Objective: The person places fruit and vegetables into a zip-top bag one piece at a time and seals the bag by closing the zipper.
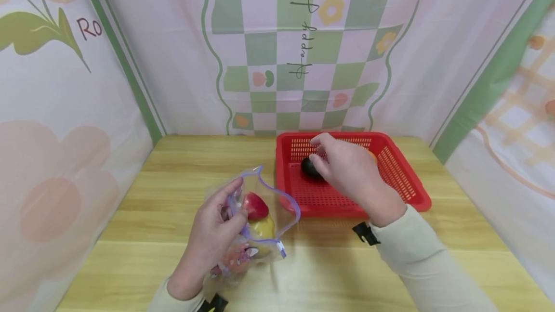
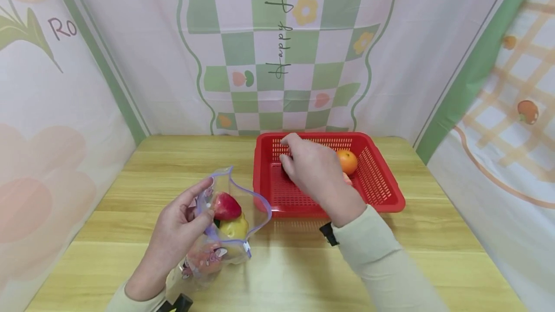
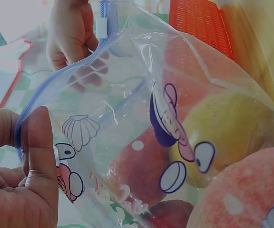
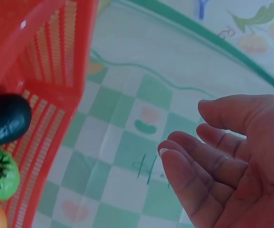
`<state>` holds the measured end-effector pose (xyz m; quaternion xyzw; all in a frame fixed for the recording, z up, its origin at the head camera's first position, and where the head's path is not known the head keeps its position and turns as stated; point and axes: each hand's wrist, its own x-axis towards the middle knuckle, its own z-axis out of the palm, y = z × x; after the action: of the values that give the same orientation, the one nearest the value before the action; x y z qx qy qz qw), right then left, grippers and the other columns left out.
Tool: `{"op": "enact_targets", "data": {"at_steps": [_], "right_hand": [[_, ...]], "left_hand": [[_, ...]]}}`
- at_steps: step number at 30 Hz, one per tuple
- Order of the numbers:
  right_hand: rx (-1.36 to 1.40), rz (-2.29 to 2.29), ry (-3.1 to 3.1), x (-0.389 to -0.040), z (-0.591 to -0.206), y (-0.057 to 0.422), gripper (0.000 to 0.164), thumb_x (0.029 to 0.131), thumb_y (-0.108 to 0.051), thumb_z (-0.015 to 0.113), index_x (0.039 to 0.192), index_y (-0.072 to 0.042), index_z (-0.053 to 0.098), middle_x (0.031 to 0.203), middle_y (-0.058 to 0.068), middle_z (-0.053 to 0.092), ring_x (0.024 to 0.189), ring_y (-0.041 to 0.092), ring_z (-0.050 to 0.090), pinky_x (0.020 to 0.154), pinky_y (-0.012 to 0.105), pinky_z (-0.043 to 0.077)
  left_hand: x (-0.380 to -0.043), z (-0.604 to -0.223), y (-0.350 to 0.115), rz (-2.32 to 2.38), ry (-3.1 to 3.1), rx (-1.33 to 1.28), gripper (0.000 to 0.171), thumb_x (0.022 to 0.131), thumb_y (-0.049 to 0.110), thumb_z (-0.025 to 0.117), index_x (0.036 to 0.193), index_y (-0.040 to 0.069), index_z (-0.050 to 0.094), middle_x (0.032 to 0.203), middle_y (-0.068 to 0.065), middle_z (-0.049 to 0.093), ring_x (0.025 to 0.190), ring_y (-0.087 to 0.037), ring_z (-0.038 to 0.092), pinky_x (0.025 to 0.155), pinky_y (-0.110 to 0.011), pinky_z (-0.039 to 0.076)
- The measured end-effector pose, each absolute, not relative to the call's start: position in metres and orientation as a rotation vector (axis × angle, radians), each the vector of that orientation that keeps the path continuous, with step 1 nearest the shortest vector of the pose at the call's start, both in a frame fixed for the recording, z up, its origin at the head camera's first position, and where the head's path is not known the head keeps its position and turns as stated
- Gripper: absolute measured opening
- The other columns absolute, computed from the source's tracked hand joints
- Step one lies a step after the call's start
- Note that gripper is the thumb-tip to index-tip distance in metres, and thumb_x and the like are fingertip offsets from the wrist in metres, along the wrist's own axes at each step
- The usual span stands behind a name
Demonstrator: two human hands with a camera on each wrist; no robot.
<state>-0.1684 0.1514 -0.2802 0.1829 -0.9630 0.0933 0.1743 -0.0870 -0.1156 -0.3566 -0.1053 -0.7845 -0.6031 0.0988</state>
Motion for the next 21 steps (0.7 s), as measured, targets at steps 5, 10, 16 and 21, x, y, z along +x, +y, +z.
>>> {"op": "enact_targets", "data": {"at_steps": [5, 10, 16, 21], "right_hand": [[0.465, 0.231, -2.824, -0.186, -0.278, 0.159, 0.040, 0.089, -0.031, 0.066, 0.123, -0.011, 0.056, 0.058, -0.001, 0.052, 0.047, 0.015, 0.049, 0.043, 0.029, 0.042], [0.455, 0.193, -2.881, -0.208, -0.278, 0.163, 0.039, 0.089, -0.028, 0.064, 0.123, -0.011, 0.057, 0.089, 0.005, 0.068, 0.063, 0.020, 0.059, 0.053, 0.038, 0.050], [0.435, 0.176, -2.993, -0.231, -0.279, 0.160, 0.041, 0.088, -0.024, 0.064, 0.125, -0.010, 0.055, 0.104, 0.009, 0.067, 0.078, 0.024, 0.061, 0.068, 0.043, 0.054], [0.432, 0.143, -3.111, -0.249, -0.287, 0.156, 0.041, 0.087, -0.024, 0.068, 0.123, -0.011, 0.055, 0.109, 0.011, 0.066, 0.086, 0.026, 0.061, 0.079, 0.047, 0.054]], "left_hand": [[-0.087, -0.357, -0.117, -1.766, -2.330, -0.302, 0.058, 0.085, 0.003, 0.066, 0.138, 0.021, 0.052, 0.060, 0.000, 0.039, 0.048, -0.008, 0.039, 0.039, -0.019, 0.031], [-0.088, -0.357, -0.118, -1.762, -2.336, -0.303, 0.057, 0.085, 0.004, 0.066, 0.138, 0.021, 0.052, 0.060, 0.000, 0.039, 0.048, -0.009, 0.039, 0.039, -0.019, 0.031], [-0.088, -0.357, -0.119, -1.778, -2.339, -0.305, 0.057, 0.086, 0.005, 0.067, 0.139, 0.021, 0.052, 0.060, 0.001, 0.039, 0.048, -0.009, 0.039, 0.040, -0.019, 0.032], [-0.088, -0.357, -0.119, -1.787, -2.340, -0.290, 0.057, 0.086, 0.005, 0.067, 0.138, 0.022, 0.052, 0.061, 0.000, 0.039, 0.048, -0.009, 0.040, 0.040, -0.019, 0.032]]}}
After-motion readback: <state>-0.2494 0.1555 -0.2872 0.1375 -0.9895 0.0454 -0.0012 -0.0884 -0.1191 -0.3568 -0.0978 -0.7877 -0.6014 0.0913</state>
